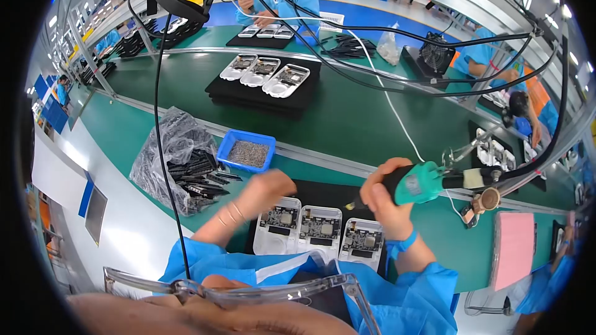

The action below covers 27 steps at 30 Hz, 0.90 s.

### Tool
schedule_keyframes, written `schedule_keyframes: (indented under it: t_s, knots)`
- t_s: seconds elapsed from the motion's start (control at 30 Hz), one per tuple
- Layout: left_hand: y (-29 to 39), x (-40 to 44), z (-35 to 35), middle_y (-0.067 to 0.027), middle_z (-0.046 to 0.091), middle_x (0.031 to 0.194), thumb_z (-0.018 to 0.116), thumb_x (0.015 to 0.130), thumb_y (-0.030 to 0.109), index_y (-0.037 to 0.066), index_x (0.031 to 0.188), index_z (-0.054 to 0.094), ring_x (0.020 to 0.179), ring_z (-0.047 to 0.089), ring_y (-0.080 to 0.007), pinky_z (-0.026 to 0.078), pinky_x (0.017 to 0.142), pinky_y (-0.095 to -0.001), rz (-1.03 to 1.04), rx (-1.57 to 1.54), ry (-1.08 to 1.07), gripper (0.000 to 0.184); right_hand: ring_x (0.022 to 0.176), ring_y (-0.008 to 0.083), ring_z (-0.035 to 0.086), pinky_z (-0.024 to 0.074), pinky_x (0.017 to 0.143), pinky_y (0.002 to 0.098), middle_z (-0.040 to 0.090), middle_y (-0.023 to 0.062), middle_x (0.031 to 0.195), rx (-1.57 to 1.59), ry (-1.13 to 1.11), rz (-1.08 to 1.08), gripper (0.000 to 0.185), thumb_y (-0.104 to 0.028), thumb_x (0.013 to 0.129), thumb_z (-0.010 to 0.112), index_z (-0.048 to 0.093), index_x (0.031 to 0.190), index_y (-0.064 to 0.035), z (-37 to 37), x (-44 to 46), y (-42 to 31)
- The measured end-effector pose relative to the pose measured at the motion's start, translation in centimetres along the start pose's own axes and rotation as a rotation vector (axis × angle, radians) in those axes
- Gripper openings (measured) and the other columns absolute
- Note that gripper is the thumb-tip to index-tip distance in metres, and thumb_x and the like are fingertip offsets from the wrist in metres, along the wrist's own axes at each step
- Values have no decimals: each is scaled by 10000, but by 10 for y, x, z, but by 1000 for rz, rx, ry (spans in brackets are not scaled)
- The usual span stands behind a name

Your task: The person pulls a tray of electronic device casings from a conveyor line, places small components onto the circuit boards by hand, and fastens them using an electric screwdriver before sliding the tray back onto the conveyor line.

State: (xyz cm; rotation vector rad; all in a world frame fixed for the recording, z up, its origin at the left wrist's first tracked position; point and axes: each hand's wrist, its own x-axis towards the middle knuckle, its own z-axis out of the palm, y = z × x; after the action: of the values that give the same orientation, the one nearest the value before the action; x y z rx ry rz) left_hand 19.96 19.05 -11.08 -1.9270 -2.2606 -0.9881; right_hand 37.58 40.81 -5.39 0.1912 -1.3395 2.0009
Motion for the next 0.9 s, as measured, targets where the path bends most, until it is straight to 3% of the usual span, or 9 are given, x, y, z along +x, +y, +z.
schedule_keyframes:
  t_s: [0.07,0.13,0.23,0.9]
  knots:
    - [24,1,33,-86,594,873,644,723,34,20,862,618,820,585,-277,508,717,-362,217,-16,11,142,464,105,405,357,467,272,496,64,642,58,-72,39,321,-69,842,616,382,1058,-102,12,-2,4]
    - [47,3,49,-78,568,812,682,735,65,24,849,624,764,578,-254,511,655,-343,175,-176,122,134,471,104,412,367,476,272,497,59,648,133,-132,65,318,-57,841,609,382,1058,-103,20,-3,5]
    - [58,7,52,-75,558,786,707,751,103,24,822,625,725,574,-241,509,617,-339,206,-171,231,134,480,106,420,376,485,272,491,55,652,158,-188,128,322,-50,839,607,381,1063,-104,24,-8,4]
    - [49,-2,45,-80,527,776,699,765,136,30,806,583,703,580,-238,513,608,-345,204,-250,83,162,478,126,438,378,470,288,478,59,666,143,-290,153,344,-110,836,660,375,1029,-123,32,-14,-1]
